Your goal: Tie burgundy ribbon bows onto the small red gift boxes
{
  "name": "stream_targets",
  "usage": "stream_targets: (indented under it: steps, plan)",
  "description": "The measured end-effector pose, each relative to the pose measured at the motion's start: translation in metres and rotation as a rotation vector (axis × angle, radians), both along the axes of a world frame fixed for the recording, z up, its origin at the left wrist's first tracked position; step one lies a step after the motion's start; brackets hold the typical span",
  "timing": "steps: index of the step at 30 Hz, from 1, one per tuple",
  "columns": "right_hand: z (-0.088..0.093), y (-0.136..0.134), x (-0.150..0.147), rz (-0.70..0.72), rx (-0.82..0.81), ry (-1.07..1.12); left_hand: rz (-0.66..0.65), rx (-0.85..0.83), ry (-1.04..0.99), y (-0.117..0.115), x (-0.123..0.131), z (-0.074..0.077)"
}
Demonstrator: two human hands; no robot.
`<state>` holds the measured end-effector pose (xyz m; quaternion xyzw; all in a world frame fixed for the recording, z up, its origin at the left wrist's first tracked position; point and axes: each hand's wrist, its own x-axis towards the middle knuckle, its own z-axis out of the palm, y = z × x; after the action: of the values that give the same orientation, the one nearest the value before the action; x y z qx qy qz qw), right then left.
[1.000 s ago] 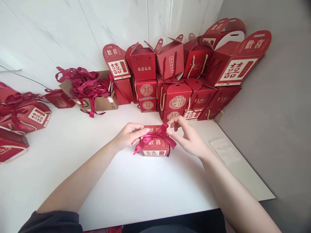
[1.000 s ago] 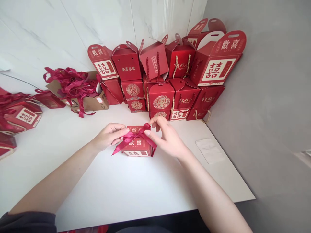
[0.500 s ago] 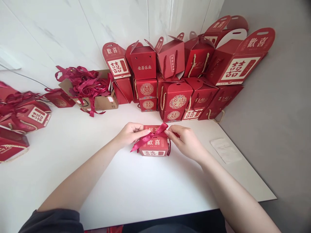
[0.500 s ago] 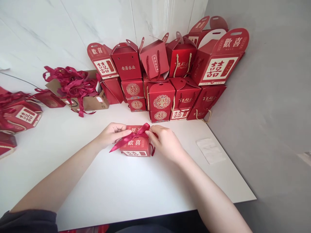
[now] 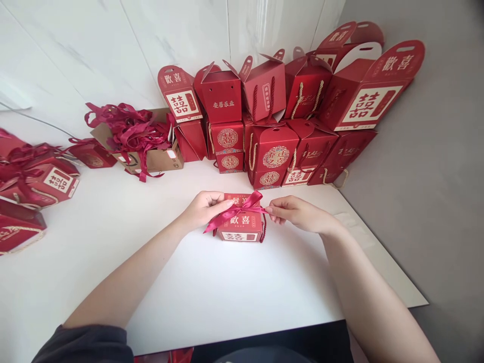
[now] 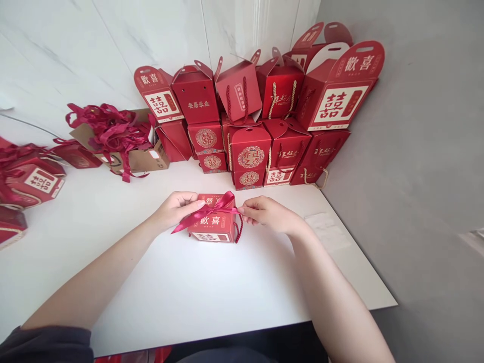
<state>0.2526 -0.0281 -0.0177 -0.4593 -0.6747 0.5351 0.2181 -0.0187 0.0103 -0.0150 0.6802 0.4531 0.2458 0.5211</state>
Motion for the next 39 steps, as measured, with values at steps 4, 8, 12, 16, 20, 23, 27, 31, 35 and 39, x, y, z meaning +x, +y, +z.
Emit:
stream_targets:
  steps: [4,8,12,16,20,23,27,31,35,39]
  plan:
    - [-0.005,0.004,0.009,-0.204,0.098,-0.199,-0.097,-0.054,0.033,-0.001,-0.004,0.009]
    - [-0.013,0.010,0.002,-0.431,0.338,-0.177,-0.112,-0.010,0.080,-0.002,-0.009,0.020]
    - [-0.012,0.008,-0.012,-0.366,0.352,0.110,0.106,0.467,0.268,-0.014,-0.008,0.036]
    - [-0.009,0.003,-0.019,-0.261,0.276,0.268,-0.007,0.733,0.531,-0.034,-0.001,0.049]
    - [-0.007,0.002,-0.016,-0.277,0.271,0.287,-0.102,0.765,0.615,-0.043,0.003,0.050]
    - [-0.002,0.001,-0.013,-0.260,0.337,0.220,-0.147,0.807,0.590,-0.039,0.000,0.045]
    - [0.009,-0.007,-0.014,-0.108,0.380,0.115,-0.194,0.940,0.563,-0.033,-0.004,0.041]
    - [0.014,-0.012,-0.017,-0.007,0.373,0.119,-0.202,0.904,0.544,-0.041,0.000,0.047]
    - [0.010,-0.010,-0.018,0.038,0.317,0.176,-0.130,0.516,0.552,-0.049,0.001,0.055]
    - [0.006,-0.007,-0.017,-0.016,0.270,0.190,-0.179,0.054,0.445,-0.047,-0.004,0.055]
